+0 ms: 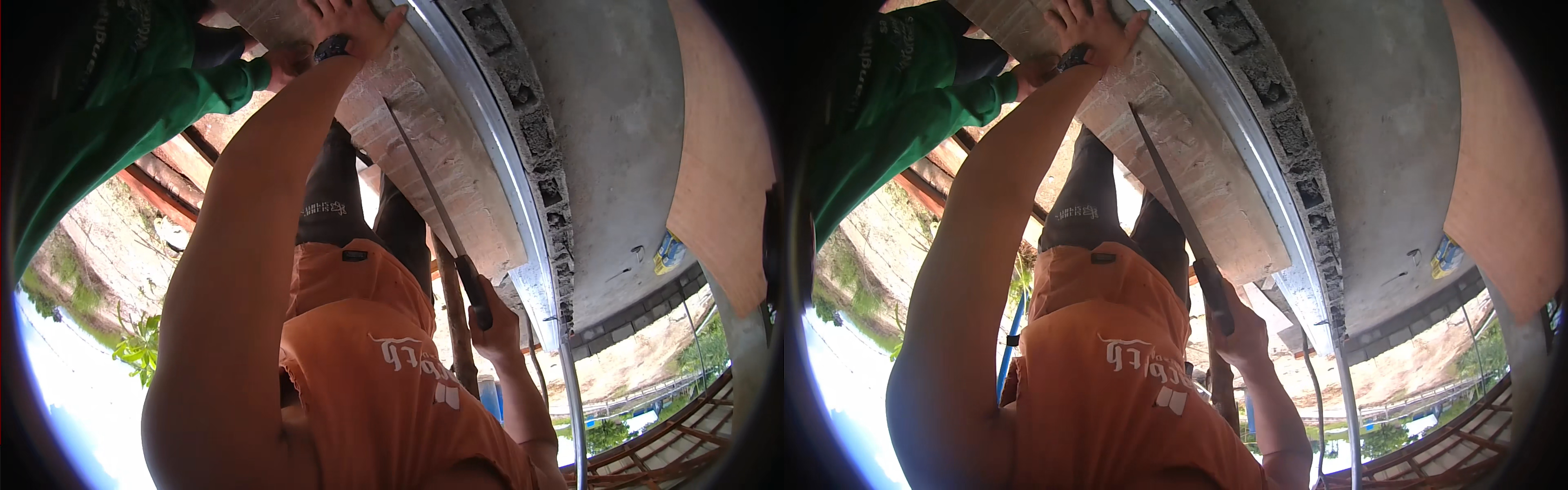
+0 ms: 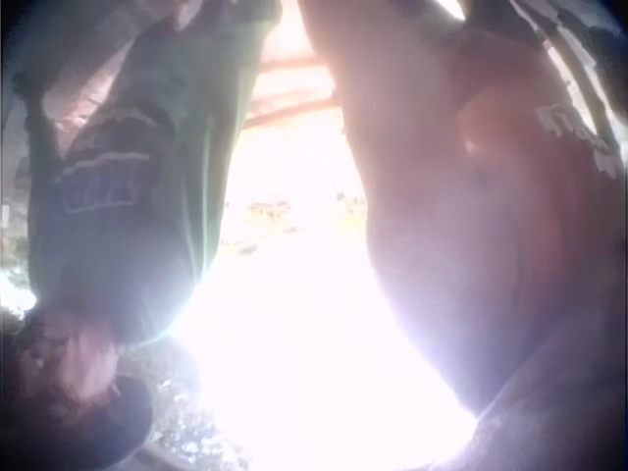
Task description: The recorder is using a manual saw to cut a thin board or piece of plywood while an assistant holds it.
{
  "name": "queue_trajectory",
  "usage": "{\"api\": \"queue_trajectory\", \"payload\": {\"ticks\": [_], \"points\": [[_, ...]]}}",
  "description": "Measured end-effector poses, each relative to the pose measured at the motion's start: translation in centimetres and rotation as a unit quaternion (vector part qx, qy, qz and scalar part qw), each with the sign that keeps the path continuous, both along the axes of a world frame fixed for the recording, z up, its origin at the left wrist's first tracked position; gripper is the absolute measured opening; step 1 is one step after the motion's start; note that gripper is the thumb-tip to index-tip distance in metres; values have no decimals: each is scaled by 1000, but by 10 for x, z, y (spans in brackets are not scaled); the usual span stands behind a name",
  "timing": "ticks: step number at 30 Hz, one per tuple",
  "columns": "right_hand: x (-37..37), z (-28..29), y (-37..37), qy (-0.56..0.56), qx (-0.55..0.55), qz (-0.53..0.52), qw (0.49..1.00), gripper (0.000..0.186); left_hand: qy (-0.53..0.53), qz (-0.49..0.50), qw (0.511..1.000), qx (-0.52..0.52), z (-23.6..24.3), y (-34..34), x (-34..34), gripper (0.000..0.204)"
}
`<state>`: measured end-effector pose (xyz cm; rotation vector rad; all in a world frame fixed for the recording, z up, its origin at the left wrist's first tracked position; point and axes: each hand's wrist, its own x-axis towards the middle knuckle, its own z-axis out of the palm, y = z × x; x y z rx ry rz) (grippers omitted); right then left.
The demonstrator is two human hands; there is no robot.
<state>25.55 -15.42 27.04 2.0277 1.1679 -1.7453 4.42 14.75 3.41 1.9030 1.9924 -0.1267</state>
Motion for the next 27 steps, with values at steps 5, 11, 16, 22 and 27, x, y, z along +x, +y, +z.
{"api": "queue_trajectory", "payload": {"ticks": [5,11,16,22,27], "points": [[-42,-100,38,15,152,-20,988,55,2,-20,1000,17,-5,2,12,91],[-53,-103,50,26,118,-18,993,60,20,-14,999,-24,-5,-8,8,93],[4,-9,-16,13,67,-16,998,67,11,-1,1000,20,-5,0,-2,92],[-69,-149,80,10,167,-10,986,69,-24,-28,999,15,-5,-2,25,91],[-40,-83,17,22,136,-23,990,65,25,-8,1000,-14,-8,-1,4,93]]}}
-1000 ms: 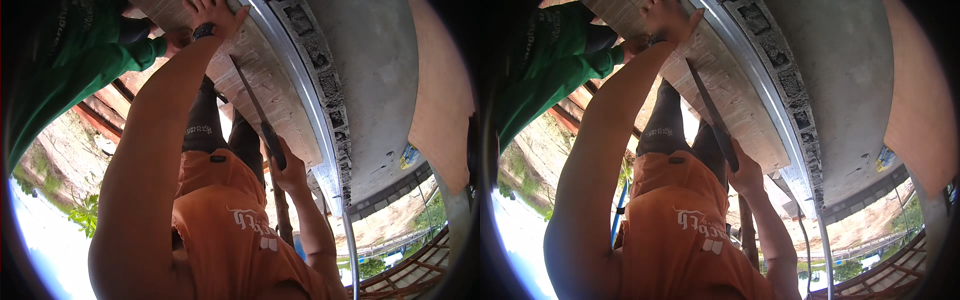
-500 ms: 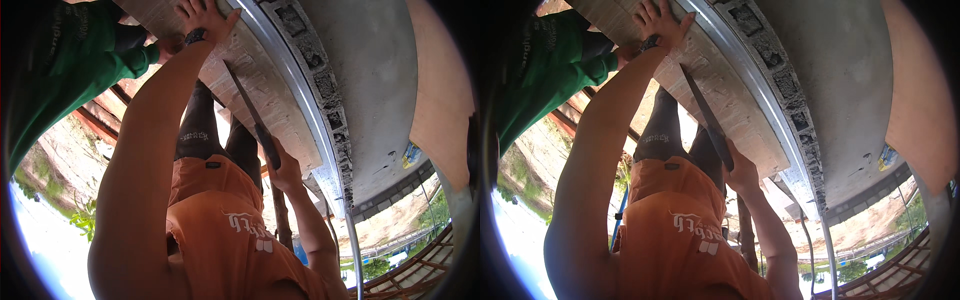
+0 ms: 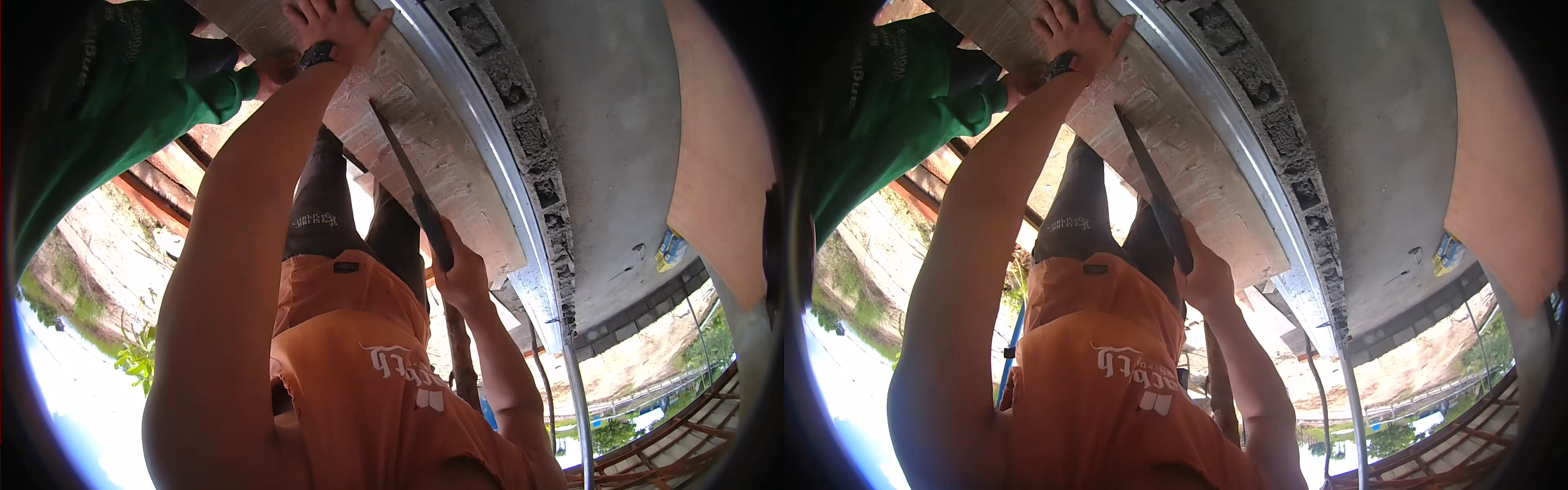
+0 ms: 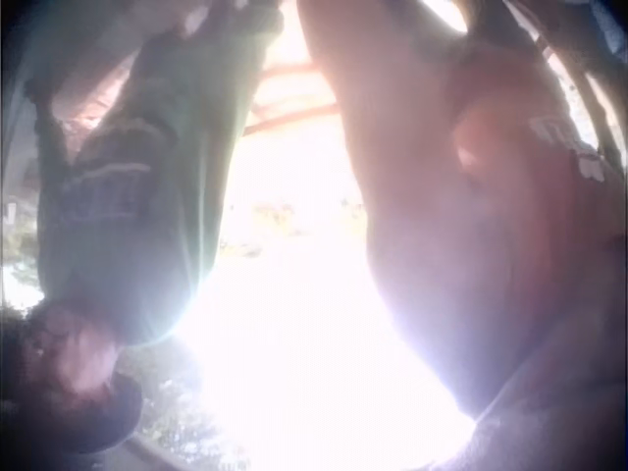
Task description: The recorder is using a manual saw to cut a thin board or piece of plywood while an assistant holds it.
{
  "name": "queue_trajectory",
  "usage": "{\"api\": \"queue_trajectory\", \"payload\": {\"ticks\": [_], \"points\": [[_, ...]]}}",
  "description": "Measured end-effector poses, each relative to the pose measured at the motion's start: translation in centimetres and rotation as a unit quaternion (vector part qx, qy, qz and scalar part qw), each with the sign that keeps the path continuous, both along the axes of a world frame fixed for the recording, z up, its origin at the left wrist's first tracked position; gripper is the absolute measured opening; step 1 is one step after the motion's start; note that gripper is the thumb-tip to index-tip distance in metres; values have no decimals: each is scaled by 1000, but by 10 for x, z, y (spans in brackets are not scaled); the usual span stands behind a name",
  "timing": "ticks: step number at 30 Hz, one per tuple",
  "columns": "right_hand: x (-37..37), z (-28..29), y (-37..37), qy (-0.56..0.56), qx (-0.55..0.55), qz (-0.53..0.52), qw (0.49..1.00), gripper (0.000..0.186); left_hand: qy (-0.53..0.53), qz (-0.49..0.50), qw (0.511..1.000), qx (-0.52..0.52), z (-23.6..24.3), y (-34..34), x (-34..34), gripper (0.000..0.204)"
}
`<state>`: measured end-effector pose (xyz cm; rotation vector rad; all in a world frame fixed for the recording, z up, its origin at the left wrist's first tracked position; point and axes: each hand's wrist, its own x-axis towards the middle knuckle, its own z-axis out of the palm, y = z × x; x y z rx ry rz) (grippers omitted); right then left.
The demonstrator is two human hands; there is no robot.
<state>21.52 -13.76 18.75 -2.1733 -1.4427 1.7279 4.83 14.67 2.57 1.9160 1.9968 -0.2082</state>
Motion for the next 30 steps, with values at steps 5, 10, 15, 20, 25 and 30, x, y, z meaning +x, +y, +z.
{"api": "queue_trajectory", "payload": {"ticks": [5,10,15,20,25,30], "points": [[41,93,-41,-2,33,3,999,57,-17,5,999,28,4,6,-5,92],[-16,-39,37,-19,0,-11,1000,61,-52,-14,997,46,1,-1,17,92],[4,15,-5,-19,-17,0,1000,63,-1,-2,1000,-2,6,-6,1,93],[37,89,-43,-19,-58,-8,998,62,9,5,1000,11,5,6,-6,93],[-15,-39,31,-48,-8,14,999,60,-44,-19,999,25,5,-1,20,93],[-1,20,16,-35,-35,10,999,58,-7,-7,1000,29,5,0,2,93]]}}
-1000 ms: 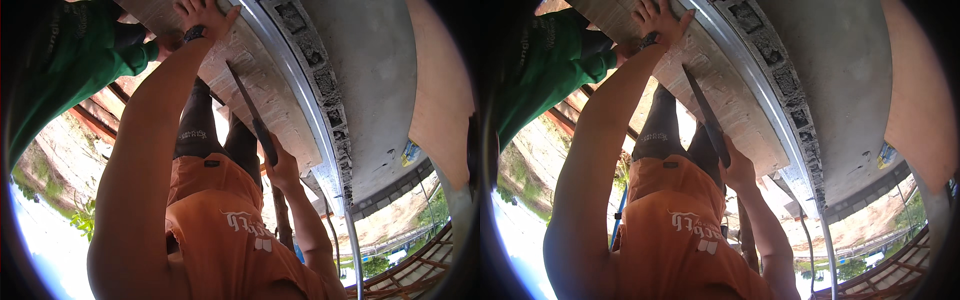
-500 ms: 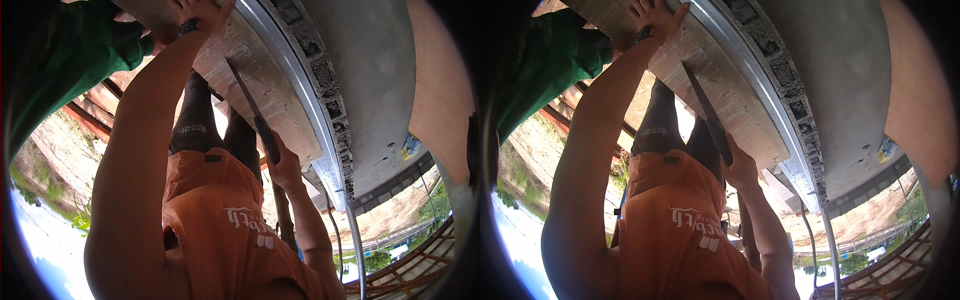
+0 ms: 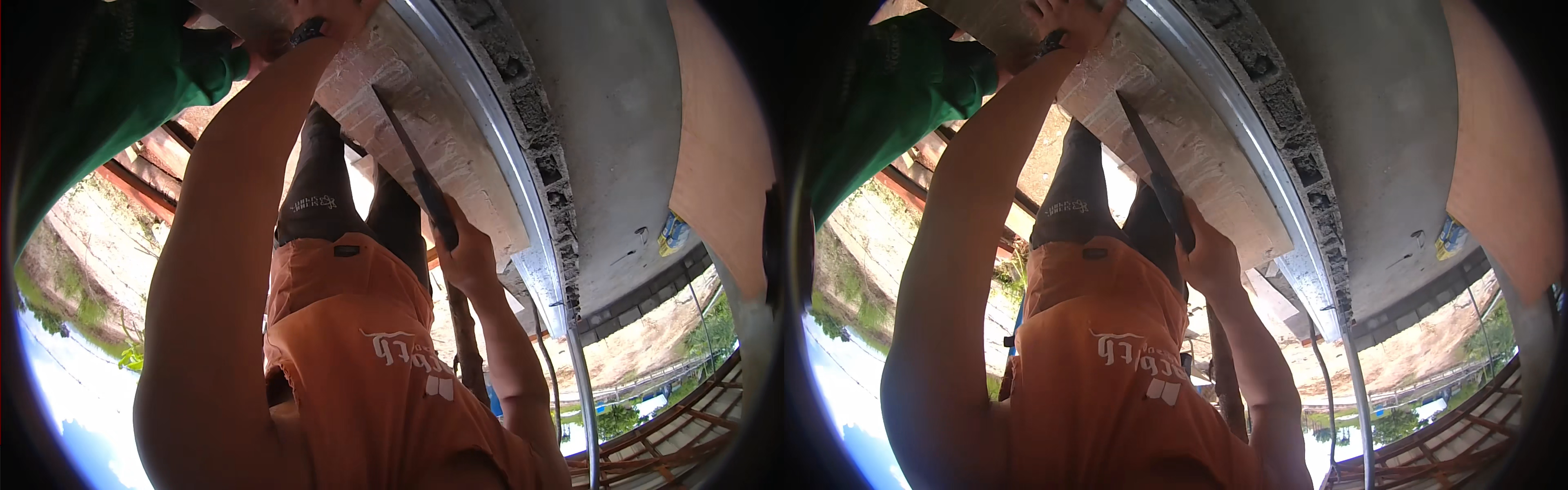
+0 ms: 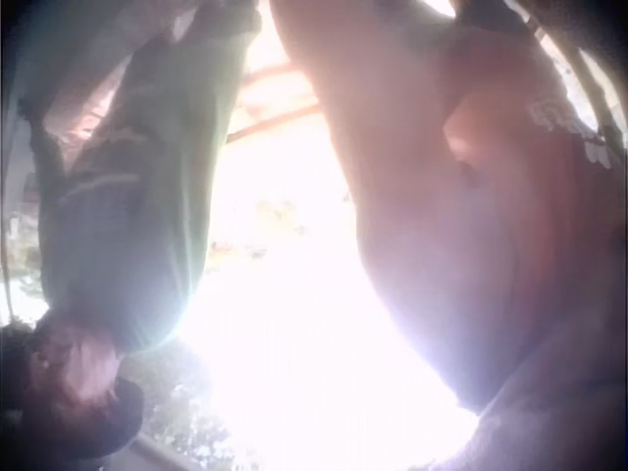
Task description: The recorder is using a manual saw to cut a thin board or piece of plywood while an assistant holds it.
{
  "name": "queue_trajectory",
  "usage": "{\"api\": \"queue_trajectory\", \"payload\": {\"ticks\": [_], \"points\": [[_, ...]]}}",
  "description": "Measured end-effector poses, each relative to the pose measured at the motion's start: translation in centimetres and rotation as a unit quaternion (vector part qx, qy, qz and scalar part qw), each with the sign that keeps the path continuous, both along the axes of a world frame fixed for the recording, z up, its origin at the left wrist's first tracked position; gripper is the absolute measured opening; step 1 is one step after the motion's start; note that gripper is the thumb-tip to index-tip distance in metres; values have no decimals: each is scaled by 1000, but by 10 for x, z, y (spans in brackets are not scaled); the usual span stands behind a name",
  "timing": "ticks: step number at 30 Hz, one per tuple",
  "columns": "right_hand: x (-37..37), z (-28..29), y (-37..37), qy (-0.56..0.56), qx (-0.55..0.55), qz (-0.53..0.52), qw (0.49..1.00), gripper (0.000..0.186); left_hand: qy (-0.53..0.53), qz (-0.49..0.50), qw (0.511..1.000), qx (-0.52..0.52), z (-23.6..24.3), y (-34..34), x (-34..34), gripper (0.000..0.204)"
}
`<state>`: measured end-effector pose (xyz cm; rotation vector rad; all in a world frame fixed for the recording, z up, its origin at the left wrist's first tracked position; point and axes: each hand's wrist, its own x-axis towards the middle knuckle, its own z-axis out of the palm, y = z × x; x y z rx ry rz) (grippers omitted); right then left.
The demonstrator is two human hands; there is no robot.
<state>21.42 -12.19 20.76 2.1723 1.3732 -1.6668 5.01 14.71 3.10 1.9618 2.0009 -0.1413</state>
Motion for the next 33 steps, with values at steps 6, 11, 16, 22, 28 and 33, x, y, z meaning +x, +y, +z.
{"api": "queue_trajectory", "payload": {"ticks": [6,11,16,22,28,33], "points": [[29,73,-41,32,20,-38,999,61,-97,12,986,138,-56,3,-27,93],[-6,-54,13,-24,23,6,999,62,-32,-16,999,5,-6,2,17,93],[17,22,-27,-4,8,-5,1000,60,27,-1,1000,-10,-21,-2,-7,93],[41,64,-59,-15,-7,-1,1000,63,0,4,1000,19,-4,1,-8,94],[-14,-41,26,-19,11,-2,1000,63,-20,-14,999,24,-15,-3,10,95],[49,53,-56,-10,-23,0,1000,61,1,0,1000,20,-9,-2,-9,95]]}}
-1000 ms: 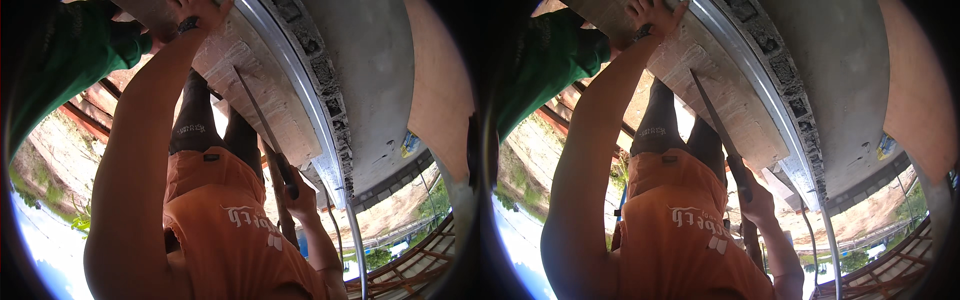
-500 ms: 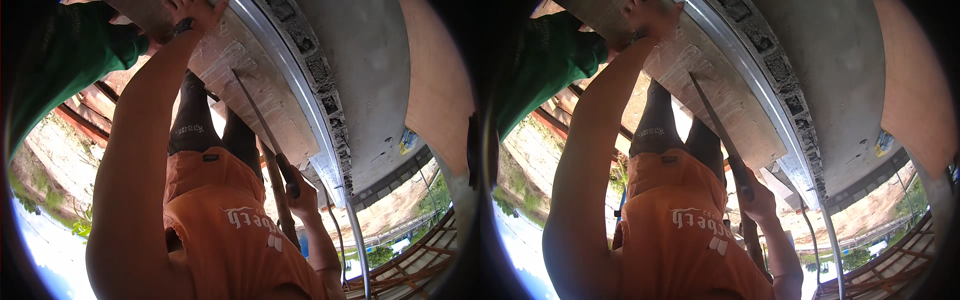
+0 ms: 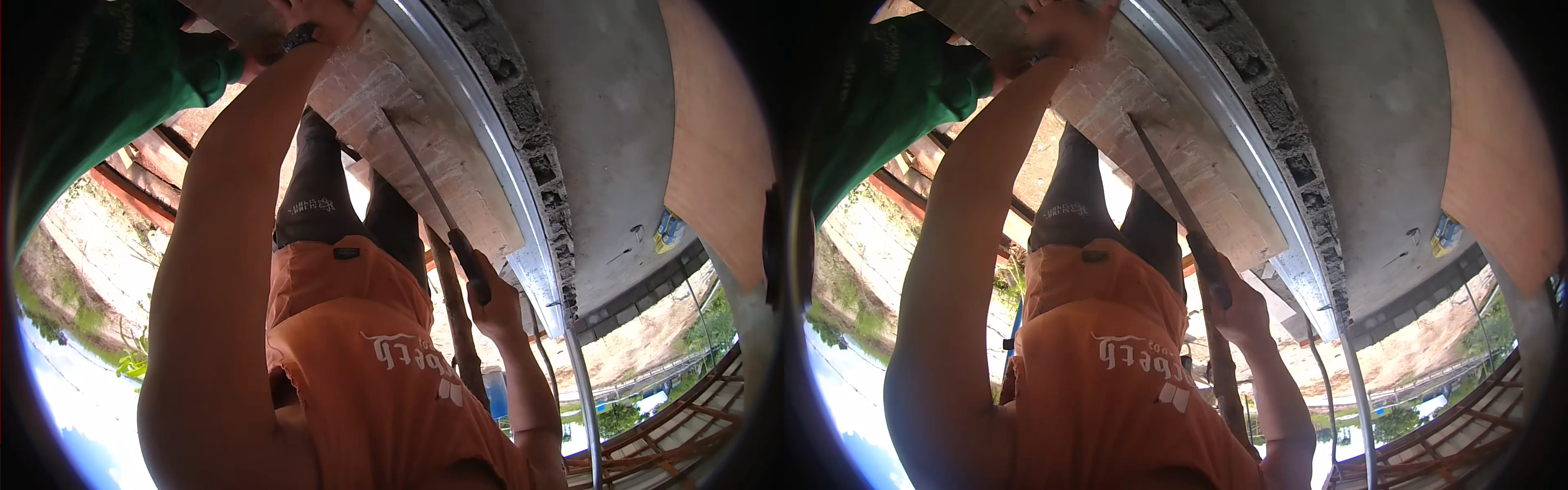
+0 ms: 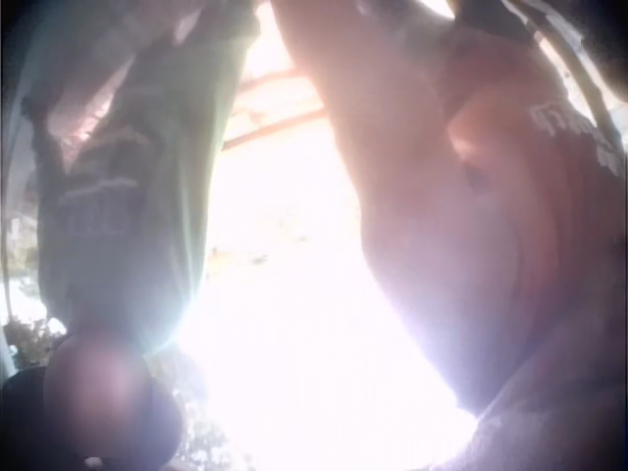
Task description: The recorder is using a manual saw to cut a thin board or piece of plywood while an assistant holds it.
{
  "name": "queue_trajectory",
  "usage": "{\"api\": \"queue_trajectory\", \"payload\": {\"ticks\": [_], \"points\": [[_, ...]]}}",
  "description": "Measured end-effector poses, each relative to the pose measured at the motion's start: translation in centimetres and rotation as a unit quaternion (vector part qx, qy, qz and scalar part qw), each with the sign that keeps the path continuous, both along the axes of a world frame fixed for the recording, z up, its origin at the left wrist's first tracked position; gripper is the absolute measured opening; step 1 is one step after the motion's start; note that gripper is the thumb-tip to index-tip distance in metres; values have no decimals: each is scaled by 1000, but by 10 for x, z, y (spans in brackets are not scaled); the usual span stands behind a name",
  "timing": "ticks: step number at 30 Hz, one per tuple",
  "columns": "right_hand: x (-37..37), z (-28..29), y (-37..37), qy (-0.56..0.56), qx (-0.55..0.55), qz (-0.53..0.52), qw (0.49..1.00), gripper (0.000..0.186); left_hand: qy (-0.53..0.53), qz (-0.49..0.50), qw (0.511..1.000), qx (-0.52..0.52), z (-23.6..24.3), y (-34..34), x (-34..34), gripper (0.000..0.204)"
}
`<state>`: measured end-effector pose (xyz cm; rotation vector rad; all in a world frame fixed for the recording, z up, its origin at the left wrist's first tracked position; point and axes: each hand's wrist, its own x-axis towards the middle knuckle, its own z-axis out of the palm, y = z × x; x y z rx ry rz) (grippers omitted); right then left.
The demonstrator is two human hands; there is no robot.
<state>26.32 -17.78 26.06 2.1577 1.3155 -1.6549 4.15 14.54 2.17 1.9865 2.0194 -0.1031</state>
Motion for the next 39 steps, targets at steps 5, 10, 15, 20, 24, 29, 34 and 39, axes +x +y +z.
{"api": "queue_trajectory", "payload": {"ticks": [5,10,15,20,24,29,34,39], "points": [[-7,4,12,-7,-60,-27,998,63,-14,4,1000,-5,6,3,3,94],[-39,-80,44,-7,36,-19,999,60,-23,-4,1000,-2,6,5,15,94],[-17,2,22,-13,-83,13,996,60,12,-1,998,-62,5,-2,6,94],[0,32,6,8,-14,6,1000,60,15,11,1000,-24,13,6,-1,94],[-60,-106,71,-24,6,28,999,59,5,-12,999,-37,8,-1,23,93],[-61,-75,87,23,2,5,1000,57,-4,-17,1000,-4,1,4,10,95],[7,33,-11,-21,-81,-3,997,59,28,-14,999,-34,10,-3,-1,93],[-13,-8,27,-30,-118,-23,992,61,5,-8,1000,-20,5,5,8,93]]}}
